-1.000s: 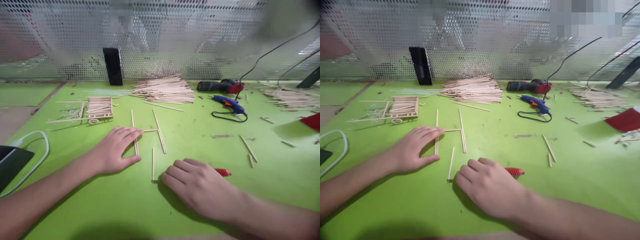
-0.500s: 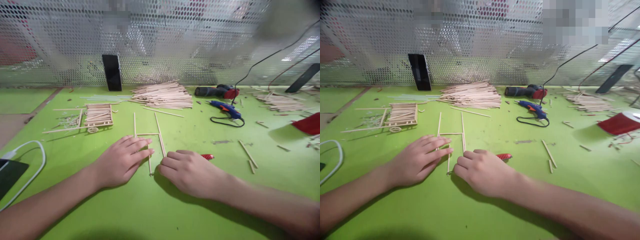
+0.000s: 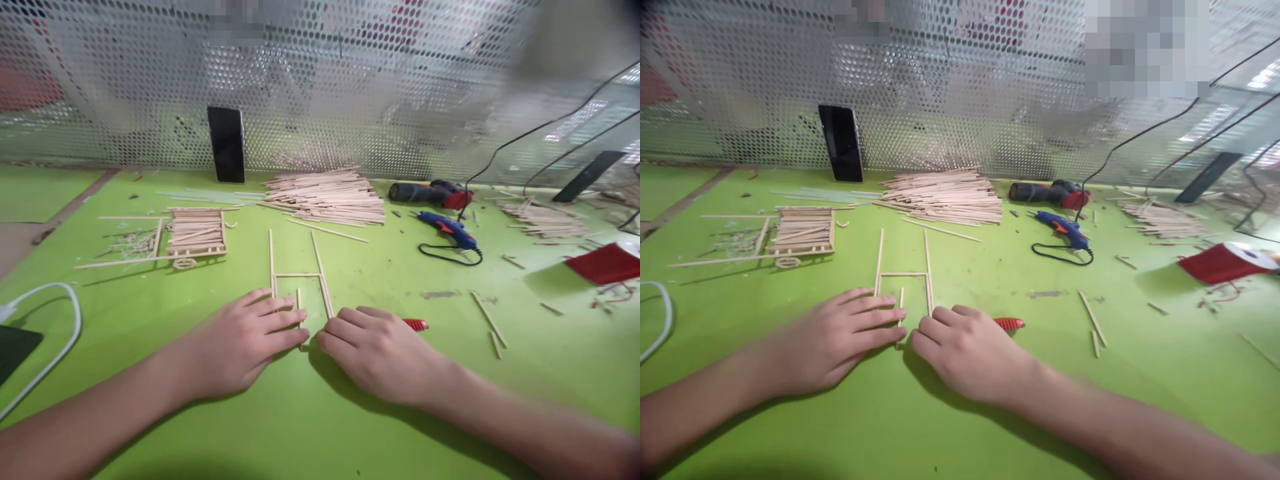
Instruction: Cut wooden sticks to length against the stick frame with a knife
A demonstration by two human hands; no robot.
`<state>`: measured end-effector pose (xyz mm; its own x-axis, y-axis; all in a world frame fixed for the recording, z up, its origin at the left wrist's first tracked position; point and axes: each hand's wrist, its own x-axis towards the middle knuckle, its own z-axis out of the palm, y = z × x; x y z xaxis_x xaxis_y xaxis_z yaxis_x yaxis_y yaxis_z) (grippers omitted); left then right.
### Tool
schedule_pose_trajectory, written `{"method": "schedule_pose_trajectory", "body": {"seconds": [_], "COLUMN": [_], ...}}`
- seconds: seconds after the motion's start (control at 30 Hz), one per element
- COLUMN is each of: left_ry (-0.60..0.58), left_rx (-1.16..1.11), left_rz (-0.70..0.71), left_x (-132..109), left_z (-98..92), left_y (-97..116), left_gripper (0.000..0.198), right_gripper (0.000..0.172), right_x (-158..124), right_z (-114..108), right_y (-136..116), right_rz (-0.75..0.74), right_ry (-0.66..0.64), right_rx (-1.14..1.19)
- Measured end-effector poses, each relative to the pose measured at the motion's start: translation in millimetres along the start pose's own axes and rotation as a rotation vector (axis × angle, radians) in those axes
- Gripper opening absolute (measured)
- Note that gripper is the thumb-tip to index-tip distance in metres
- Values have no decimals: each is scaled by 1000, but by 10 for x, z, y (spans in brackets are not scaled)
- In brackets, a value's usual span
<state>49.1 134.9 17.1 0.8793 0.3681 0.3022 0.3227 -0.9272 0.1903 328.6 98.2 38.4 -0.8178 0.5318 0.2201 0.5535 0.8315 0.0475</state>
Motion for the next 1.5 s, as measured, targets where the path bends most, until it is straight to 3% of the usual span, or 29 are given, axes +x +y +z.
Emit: {"method": "schedule_pose_trajectory", "body": {"seconds": [0.9, 1.17, 1.5], "left_ry": [44, 125, 106], "left_rx": [-56, -65, -68], "left_rz": [-6, -2, 61], "left_x": [37, 144, 295], "left_z": [24, 50, 42], "left_y": [-15, -46, -114], "left_gripper": [37, 26, 24], "right_gripper": [21, 22, 23], "right_x": [-62, -39, -61], "right_z": [4, 11, -17], "right_y": [-8, 16, 93], "right_rz": [40, 3, 3], "right_ry": [2, 6, -36], "right_rx": [42, 71, 153]}}
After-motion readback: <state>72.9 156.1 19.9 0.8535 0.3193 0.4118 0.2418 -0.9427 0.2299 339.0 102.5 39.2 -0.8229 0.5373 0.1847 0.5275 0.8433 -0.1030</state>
